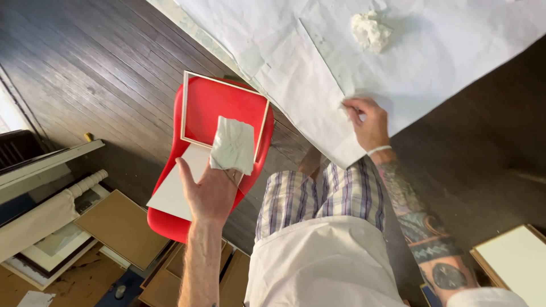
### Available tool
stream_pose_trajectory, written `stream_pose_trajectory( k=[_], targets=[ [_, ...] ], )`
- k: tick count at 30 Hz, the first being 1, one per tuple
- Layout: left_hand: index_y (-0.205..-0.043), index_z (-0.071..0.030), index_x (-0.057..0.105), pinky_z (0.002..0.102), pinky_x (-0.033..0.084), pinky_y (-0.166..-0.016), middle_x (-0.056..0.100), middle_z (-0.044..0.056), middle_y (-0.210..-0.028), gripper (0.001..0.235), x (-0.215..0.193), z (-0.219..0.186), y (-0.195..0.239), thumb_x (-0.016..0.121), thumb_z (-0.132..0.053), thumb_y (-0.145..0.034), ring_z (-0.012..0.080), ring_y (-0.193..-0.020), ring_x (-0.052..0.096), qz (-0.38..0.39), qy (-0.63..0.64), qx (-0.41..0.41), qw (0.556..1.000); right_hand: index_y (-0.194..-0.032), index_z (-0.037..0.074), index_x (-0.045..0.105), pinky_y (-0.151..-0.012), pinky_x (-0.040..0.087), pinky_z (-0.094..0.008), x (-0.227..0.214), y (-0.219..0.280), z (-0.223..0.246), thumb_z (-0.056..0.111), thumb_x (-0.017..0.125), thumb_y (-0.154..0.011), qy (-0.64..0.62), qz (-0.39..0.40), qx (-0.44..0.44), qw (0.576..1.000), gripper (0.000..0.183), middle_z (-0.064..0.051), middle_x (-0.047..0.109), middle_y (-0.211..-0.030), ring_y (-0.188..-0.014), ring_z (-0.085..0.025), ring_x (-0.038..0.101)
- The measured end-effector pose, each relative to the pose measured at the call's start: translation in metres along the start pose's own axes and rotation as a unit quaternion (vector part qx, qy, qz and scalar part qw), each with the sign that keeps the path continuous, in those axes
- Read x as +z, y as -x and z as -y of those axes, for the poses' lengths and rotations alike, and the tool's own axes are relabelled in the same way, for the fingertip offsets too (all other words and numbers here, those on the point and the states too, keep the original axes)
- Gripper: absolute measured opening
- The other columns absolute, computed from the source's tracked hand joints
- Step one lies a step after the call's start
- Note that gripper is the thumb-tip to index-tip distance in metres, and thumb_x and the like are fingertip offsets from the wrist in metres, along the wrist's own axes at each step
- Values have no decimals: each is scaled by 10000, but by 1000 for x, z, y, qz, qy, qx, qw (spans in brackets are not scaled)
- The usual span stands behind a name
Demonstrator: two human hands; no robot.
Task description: Cleaning a glass pane and a picture frame using a spray cleaner and paper towels in preparation for assembly.
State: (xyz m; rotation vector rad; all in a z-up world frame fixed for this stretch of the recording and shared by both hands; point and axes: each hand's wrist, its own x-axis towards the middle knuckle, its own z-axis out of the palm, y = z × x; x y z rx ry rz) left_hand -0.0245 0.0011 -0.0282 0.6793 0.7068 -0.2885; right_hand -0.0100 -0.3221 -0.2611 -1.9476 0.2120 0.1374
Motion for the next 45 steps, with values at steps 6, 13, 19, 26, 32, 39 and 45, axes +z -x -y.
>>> stream_pose_trajectory(
  k=[6, 13, 19, 26, 32, 39, 45],
  targets=[
    [-1586, -59, 300, 477, 233, -1246, 324, 192, -1649, 1018, 0, 2, -4, 379, -809, -902, 397, -1515, 344, -49, 13, 4, 999, -1110, 98, 783, -831, 603, -319, -20, 27, -5, 96, 735, -989, 80, 13, 0, 997, 130, -118, 738, -1066, -1006, -283, 713],
    [-1577, -44, 329, 450, 255, -1245, 346, 190, -1646, 1026, 8, -3, -4, 362, -809, -893, 373, -1499, 390, -64, -5, -4, 998, -1009, 127, 789, -813, 592, -352, 38, 118, 143, 79, 758, -876, 14, 35, -34, 999, 145, -90, 756, -966, -906, -239, 722],
    [-1595, 31, 263, 398, 285, -1237, 345, 230, -1627, 933, 4, -9, 1, 354, -668, -984, 354, -1484, 373, 47, 34, -20, 998, -1071, 82, 733, -995, 535, -364, 40, 178, 257, -91, 544, -977, -261, 362, -140, 884, 273, -91, 697, -1141, -1058, -244, 685],
    [-1534, 23, 425, 404, 327, -1189, 486, 181, -1560, 805, 17, -11, 14, 313, -548, -977, 323, -1429, 460, -126, 26, -22, 991, -1046, 36, 761, -839, 535, -254, -56, 111, 108, 54, 748, -853, -201, -52, 267, 941, 194, -63, 769, -1025, -914, -122, 669],
    [-1017, -134, 652, 384, 526, -765, 684, 31, -1006, 120, -37, 11, 5, 675, -231, -950, 205, -886, 638, -105, -64, 29, 992, -1138, -46, 669, -1042, 579, -423, -110, 28, 112, 35, 608, -970, -355, -144, 322, 866, 196, -109, 686, -1197, -1105, -229, 670],
    [-1099, -106, 619, 385, 559, -750, 732, 141, -1189, 192, -22, 25, 3, 699, -157, -932, 242, -999, 686, -183, -107, 79, 974, -1080, 102, 769, -923, 522, -242, -132, -95, 70, 213, 705, -936, -53, -86, 188, 977, 193, 32, 731, -1005, -913, -91, 606],
    [-1206, -50, 612, 416, 543, -810, 698, 164, -1203, 224, -40, 43, 0, 615, -155, -1008, 263, -1015, 652, -241, -106, 103, 959, -1081, 96, 765, -868, 583, -295, -155, -195, 62, 119, 599, -962, 3, -13, 55, 998, 205, -30, 749, -1149, -1029, -165, 670]
  ],
)
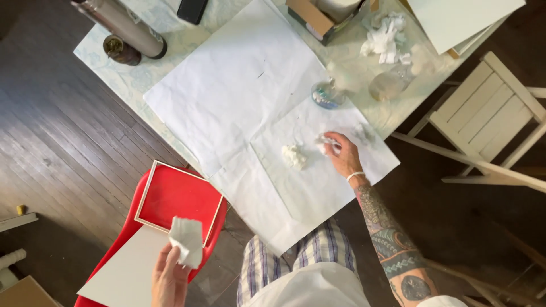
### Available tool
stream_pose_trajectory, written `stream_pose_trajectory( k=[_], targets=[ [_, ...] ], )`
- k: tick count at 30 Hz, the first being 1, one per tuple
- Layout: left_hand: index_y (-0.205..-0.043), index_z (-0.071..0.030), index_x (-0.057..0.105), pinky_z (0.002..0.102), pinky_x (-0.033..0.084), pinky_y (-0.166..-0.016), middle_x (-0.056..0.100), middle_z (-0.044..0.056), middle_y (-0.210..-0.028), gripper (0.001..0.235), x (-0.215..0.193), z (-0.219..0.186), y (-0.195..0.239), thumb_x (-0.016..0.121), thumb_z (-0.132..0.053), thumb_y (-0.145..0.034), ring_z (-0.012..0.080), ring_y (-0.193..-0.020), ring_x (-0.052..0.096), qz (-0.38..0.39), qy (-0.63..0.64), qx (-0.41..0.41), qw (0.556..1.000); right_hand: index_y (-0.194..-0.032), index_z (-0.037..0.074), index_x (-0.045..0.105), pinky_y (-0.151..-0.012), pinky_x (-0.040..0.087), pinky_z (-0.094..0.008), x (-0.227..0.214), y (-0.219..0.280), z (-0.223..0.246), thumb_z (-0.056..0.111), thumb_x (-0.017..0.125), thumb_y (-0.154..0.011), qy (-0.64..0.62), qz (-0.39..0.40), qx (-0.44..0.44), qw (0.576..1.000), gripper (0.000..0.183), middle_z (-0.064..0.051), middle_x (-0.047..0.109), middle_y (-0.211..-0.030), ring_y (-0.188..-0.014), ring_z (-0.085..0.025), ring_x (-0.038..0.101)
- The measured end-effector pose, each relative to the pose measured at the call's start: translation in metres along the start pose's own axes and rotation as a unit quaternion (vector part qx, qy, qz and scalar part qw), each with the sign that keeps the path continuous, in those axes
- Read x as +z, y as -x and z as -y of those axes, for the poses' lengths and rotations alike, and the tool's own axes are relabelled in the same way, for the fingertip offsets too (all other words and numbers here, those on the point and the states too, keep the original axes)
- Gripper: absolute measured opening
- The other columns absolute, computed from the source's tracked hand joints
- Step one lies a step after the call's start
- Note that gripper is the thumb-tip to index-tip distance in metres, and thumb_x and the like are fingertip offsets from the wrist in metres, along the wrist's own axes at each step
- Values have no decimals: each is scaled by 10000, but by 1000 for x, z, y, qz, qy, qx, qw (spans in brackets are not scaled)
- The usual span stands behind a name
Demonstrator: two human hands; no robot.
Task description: Cleaning a glass pane and a picture frame using a spray cleaner and paper towels in preparation for assembly.
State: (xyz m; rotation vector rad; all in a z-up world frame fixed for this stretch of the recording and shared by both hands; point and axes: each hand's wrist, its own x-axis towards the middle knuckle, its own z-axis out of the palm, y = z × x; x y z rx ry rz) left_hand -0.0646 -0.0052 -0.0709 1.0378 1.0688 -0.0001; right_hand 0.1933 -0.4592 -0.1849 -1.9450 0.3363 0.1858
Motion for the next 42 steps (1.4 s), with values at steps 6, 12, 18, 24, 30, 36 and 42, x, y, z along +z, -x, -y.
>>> stream_pose_trajectory(
  k=[6, 12, 18, 24, 30, 36, 42],
  targets=[
    [-1197, -255, 622, 467, 553, -856, 681, 48, -1342, 339, -20, 16, -15, 498, -560, -1117, 283, -1159, 661, -83, 51, -26, 995, -1455, 44, 473, -1058, 515, -408, -51, -58, 23, 191, 823, -835, 3, 33, -29, 999, 727, -141, 547, -1483, -1319, -283, 571],
    [-1288, -7, 590, 430, 540, -783, 642, 117, -1289, 317, 59, -20, 36, 574, -239, -1072, 251, -1077, 617, -127, -66, 62, 988, -1518, 61, 409, -1211, 386, -474, -57, -119, 78, 193, 904, -785, -25, 82, -233, 969, 894, -143, 433, -1581, -1455, -330, 439],
    [-1218, -111, 592, 413, 515, -778, 641, 54, -1113, 272, 13, 28, -3, 510, -344, -1104, 202, -974, 613, -145, 29, 35, 988, -1190, 142, 734, -852, 520, -243, -29, -175, 60, 190, 728, -965, -57, 172, -208, 961, 230, 28, 739, -968, -826, -64, 637],
    [-1348, -62, 635, 324, 588, -742, 678, 81, -1162, 449, 54, 0, 27, 665, -265, -949, 181, -818, 690, -204, 62, -20, 977, -1374, -2, 665, -1033, 531, -383, -34, -133, 82, 35, 806, -947, 21, 194, -391, 900, 451, -170, 681, -1365, -1179, -267, 652],
    [-1214, -95, 711, 257, 557, -643, 689, 53, -1042, 264, 68, -3, 42, 627, -196, -986, 147, -803, 683, -63, 23, 39, 997, -1067, 59, 724, -757, 556, -351, -29, -34, 117, 20, 790, -816, -26, 356, -324, 876, 262, -107, 760, -1062, -819, -211, 718],
    [-1225, -33, 663, 315, 625, -829, 739, 134, -1168, 247, 70, 18, 25, 629, -31, -981, 165, -955, 744, 49, 62, 132, 988, -1076, 118, 738, -644, 585, -344, 2, 44, 123, 139, 835, -772, -33, 469, -309, 827, 320, -66, 789, -811, -679, -165, 753],
    [-1221, -19, 630, 335, 651, -799, 741, 147, -1129, 240, 70, 10, 32, 554, -20, -993, 181, -924, 760, 66, 101, 123, 985, -935, 133, 701, -581, 564, -359, 0, 58, 125, 237, 750, -887, 22, 447, -287, 847, 124, -77, 727, -642, -503, -201, 672]
  ],
)
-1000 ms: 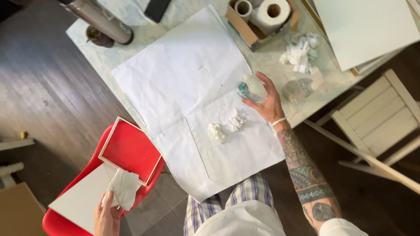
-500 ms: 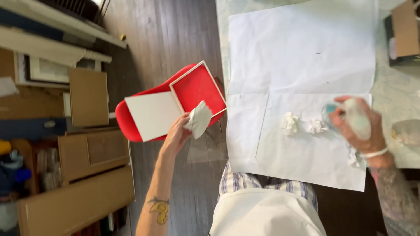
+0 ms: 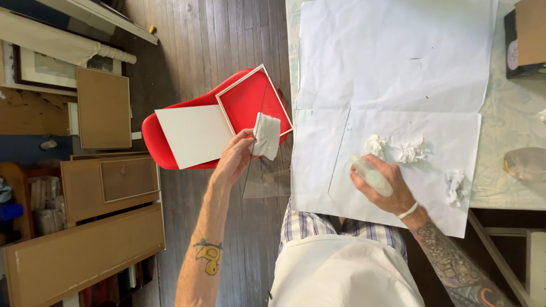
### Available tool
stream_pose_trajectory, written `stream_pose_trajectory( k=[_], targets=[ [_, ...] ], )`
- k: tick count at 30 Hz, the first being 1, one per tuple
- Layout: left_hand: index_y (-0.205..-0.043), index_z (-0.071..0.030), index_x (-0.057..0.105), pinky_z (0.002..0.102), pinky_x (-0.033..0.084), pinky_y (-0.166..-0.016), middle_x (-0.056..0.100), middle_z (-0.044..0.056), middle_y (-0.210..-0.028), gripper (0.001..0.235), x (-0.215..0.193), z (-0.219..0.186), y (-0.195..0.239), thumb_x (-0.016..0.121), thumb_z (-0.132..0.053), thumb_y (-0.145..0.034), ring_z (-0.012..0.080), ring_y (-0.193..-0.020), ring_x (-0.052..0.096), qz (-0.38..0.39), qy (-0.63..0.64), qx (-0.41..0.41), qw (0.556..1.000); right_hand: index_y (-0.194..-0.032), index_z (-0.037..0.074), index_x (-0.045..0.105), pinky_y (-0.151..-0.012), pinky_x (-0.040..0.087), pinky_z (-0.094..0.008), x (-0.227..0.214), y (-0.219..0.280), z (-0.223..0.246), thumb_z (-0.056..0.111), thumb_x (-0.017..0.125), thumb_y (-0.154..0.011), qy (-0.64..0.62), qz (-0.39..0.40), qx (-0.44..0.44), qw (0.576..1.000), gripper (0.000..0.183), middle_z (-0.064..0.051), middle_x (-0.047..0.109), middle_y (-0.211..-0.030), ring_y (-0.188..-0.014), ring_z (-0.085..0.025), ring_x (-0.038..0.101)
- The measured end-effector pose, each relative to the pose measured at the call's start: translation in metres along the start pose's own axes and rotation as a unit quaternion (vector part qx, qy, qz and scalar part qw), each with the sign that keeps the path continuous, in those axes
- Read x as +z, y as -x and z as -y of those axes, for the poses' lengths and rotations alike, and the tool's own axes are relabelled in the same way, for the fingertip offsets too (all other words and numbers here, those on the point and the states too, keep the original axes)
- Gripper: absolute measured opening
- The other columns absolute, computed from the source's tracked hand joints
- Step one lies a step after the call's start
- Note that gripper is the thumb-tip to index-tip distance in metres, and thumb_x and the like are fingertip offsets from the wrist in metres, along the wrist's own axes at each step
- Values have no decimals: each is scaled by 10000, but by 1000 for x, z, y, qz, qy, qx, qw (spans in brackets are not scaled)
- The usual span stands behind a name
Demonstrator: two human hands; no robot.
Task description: Cleaning a glass pane and a picture frame using a spray cleaner and paper towels in preparation for assembly.
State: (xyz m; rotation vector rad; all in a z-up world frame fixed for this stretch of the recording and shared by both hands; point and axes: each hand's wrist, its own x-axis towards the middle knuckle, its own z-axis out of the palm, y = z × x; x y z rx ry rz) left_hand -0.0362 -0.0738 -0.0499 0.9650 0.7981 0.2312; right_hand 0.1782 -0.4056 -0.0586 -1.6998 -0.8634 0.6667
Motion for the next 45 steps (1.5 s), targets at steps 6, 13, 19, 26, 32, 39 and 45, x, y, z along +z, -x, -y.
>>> stream_pose_trajectory(
  k=[6, 13, 19, 26, 32, 39, 45],
  targets=[
    [-1261, -42, 596, 402, 626, -867, 732, 160, -1194, 323, -11, -9, -5, 392, -176, -1050, 243, -1027, 753, 37, -4, -42, 998, -848, 162, 707, -515, 565, -311, -5, 22, 11, 224, 741, -816, -38, 134, -33, 990, 77, -31, 713, -563, -479, -186, 705],
    [-1269, -60, 599, 408, 597, -920, 722, 162, -1248, 418, -33, -3, -18, 328, -303, -1063, 278, -1109, 730, 71, -2, -53, 996, -796, 145, 750, -569, 594, -317, -22, 91, -71, 232, 781, -774, -50, 107, 8, 993, 95, -59, 767, -590, -519, -155, 732],
    [-1111, -57, 718, 427, 601, -833, 740, 112, -1122, 311, 12, -33, 3, 532, -283, -1005, 251, -1028, 711, 2, -15, -59, 998, -837, 60, 630, -423, 445, -259, -62, 91, -41, 197, 651, -886, -3, 71, 65, 995, 147, 15, 570, -631, -425, -92, 479],
    [-1197, -53, 695, 425, 596, -832, 713, 90, -1119, 362, 25, -42, 8, 504, -292, -1005, 236, -1035, 681, -13, -53, -64, 996, -777, 67, 699, -571, 479, -270, -77, 118, -45, 151, 643, -872, 30, 0, 164, 986, 139, -13, 609, -575, -520, -146, 585],
    [-1254, -42, 656, 433, 578, -868, 700, 115, -1239, 442, 29, -47, 6, 542, -358, -966, 263, -1105, 679, -24, -66, -79, 994, -1073, 79, 736, -358, 523, -171, -95, 149, -77, 246, 641, -907, -46, 151, 95, 983, 254, 14, 734, -756, -406, -55, 560],
    [-1037, -147, 709, 382, 545, -790, 733, 71, -1072, 189, -5, -32, -8, 643, -318, -990, 233, -955, 690, -53, 15, -99, 994, -922, 43, 641, -1010, 449, -413, -166, 73, -21, 118, 534, -1015, 242, -107, 69, 962, 160, -93, 720, -1036, -997, -280, 643],
    [-1094, -217, 663, 483, 548, -925, 705, 70, -1271, 185, 5, -44, -1, 571, -376, -1080, 281, -1169, 667, -14, -29, -80, 996, -1308, 94, 623, -918, 491, -339, -190, -10, -46, 241, 592, -990, 128, -183, 121, 967, 352, -29, 676, -1247, -1022, -166, 653]
  ],
)
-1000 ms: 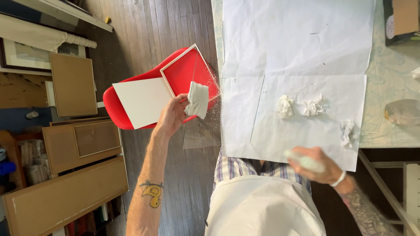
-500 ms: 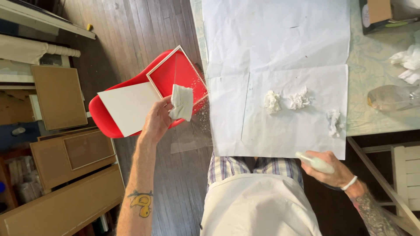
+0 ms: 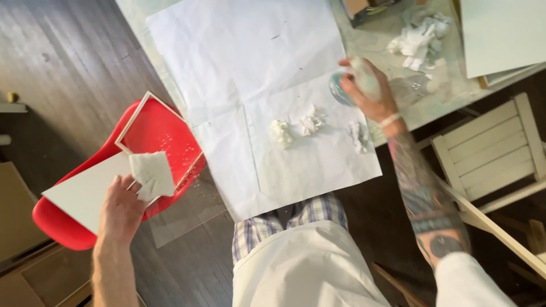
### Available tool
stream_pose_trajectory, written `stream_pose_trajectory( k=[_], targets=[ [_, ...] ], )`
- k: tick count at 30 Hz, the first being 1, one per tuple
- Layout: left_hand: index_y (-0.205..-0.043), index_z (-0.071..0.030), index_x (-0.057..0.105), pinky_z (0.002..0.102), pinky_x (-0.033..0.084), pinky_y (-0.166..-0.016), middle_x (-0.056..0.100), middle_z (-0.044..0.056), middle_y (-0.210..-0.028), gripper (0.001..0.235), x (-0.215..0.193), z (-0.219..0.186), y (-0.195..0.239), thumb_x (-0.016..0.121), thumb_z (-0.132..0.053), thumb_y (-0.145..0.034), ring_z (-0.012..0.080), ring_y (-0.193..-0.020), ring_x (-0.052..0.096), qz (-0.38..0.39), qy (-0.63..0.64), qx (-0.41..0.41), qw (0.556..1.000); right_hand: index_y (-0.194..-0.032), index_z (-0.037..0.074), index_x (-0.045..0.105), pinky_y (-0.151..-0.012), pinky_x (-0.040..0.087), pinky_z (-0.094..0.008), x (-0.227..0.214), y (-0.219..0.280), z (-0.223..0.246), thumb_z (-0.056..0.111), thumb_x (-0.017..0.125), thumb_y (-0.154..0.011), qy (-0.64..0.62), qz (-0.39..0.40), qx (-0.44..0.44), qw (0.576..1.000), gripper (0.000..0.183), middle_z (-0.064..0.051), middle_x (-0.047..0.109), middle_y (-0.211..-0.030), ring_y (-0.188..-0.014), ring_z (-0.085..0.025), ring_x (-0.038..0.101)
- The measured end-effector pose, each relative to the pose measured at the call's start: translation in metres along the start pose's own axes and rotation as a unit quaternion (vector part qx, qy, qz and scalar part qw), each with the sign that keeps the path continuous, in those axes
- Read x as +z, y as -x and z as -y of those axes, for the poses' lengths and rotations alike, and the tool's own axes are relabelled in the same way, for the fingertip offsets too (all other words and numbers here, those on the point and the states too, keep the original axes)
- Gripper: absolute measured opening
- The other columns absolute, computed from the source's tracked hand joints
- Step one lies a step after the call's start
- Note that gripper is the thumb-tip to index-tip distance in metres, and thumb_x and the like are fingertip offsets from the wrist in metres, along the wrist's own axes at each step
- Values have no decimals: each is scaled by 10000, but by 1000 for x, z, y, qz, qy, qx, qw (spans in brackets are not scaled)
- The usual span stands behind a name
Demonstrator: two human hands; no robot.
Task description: Cleaning a glass pane and a picture frame using a spray cleaner and paper towels in preparation for assembly.
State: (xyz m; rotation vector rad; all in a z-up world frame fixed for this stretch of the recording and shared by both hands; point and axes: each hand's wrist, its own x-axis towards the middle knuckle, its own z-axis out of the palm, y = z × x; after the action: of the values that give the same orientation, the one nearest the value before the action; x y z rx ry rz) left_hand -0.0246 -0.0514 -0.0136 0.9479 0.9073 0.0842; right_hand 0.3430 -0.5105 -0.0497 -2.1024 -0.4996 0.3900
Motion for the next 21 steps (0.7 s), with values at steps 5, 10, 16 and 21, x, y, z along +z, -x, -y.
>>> stream_pose_trajectory(
  k=[5, 10, 16, 21],
  targets=[
    [-1288, -73, 653, 420, 525, -964, 692, 117, -1251, 515, 11, -8, 8, 522, -516, -1060, 267, -1121, 659, -9, -48, -25, 998, -1209, 108, 665, -837, 509, -295, 18, -22, -40, 342, 676, -995, -132, 47, 16, 990, 317, 22, 680, -1083, -961, -122, 637],
    [-1263, -112, 676, 455, 528, -941, 691, 100, -1275, 458, 9, -9, 8, 476, -491, -1102, 291, -1108, 663, -4, -38, -26, 999, -1303, 76, 635, -886, 541, -334, 16, -16, -64, 274, 811, -908, -42, 22, 13, 999, 475, -75, 707, -1169, -1041, -198, 660],
    [-1350, -43, 619, 486, 486, -1021, 670, 149, -1276, 590, 0, -6, 5, 449, -548, -1097, 329, -1177, 634, 5, -31, -41, 999, -1212, 30, 644, -870, 581, -408, 12, 49, -64, 211, 785, -901, -3, -54, 178, 983, 387, -134, 714, -1091, -989, -271, 667],
    [-1367, -57, 601, 565, 479, -1046, 650, 156, -1297, 594, 6, -11, 8, 421, -555, -1099, 351, -1212, 614, -9, -37, -52, 998, -1170, 89, 679, -858, 517, -418, 87, 120, -159, 359, 805, -861, 128, -60, 291, 946, 430, -97, 664, -1126, -1002, -245, 631]
  ],
)
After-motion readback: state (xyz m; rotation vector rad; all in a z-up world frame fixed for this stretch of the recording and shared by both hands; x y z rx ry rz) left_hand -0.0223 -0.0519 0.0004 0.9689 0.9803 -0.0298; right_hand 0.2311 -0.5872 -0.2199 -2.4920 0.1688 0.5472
